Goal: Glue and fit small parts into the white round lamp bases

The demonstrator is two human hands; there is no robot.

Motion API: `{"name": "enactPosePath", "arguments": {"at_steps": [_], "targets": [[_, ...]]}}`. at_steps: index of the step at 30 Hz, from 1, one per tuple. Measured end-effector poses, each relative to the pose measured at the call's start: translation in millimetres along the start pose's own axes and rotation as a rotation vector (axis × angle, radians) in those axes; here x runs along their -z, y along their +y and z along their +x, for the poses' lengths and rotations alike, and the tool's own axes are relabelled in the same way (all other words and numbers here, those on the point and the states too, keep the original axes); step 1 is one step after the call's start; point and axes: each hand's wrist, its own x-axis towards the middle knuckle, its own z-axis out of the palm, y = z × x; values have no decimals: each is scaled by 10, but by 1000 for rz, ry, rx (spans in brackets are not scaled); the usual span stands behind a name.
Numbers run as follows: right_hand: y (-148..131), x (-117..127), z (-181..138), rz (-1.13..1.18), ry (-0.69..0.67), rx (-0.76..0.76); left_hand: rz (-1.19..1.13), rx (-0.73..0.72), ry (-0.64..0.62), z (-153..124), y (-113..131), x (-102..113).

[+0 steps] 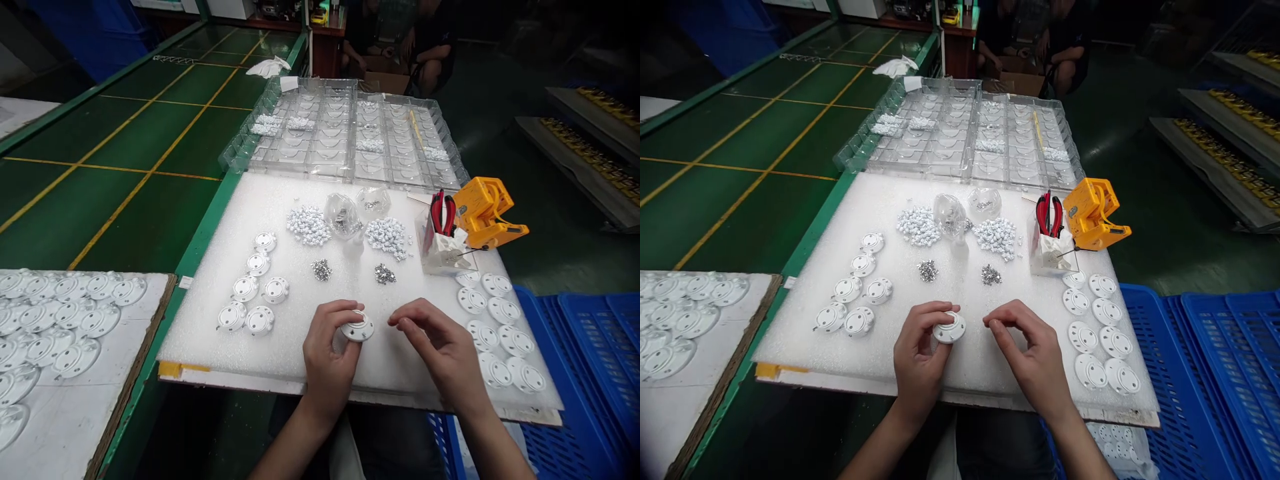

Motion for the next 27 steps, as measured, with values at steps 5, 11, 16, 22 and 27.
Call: {"name": "enactPosePath", "arguments": {"at_steps": [5, 11, 16, 22, 27], "targets": [[-323, -118, 312, -165, -17, 197, -29, 62, 224, -6, -20, -10], [-640, -636, 1061, -445, -142, 399, -157, -3, 266, -43, -28, -25], [-677, -1094, 1578, -970, -459, 337, -189, -1, 313, -66, -45, -39], [-561, -1185, 1683, -1043, -570, 420, -196, -6, 283, -67, -71, -29], [-553, -1171, 1693, -1076, -608, 469, -237, -7, 236, -67, -74, -19]]}}
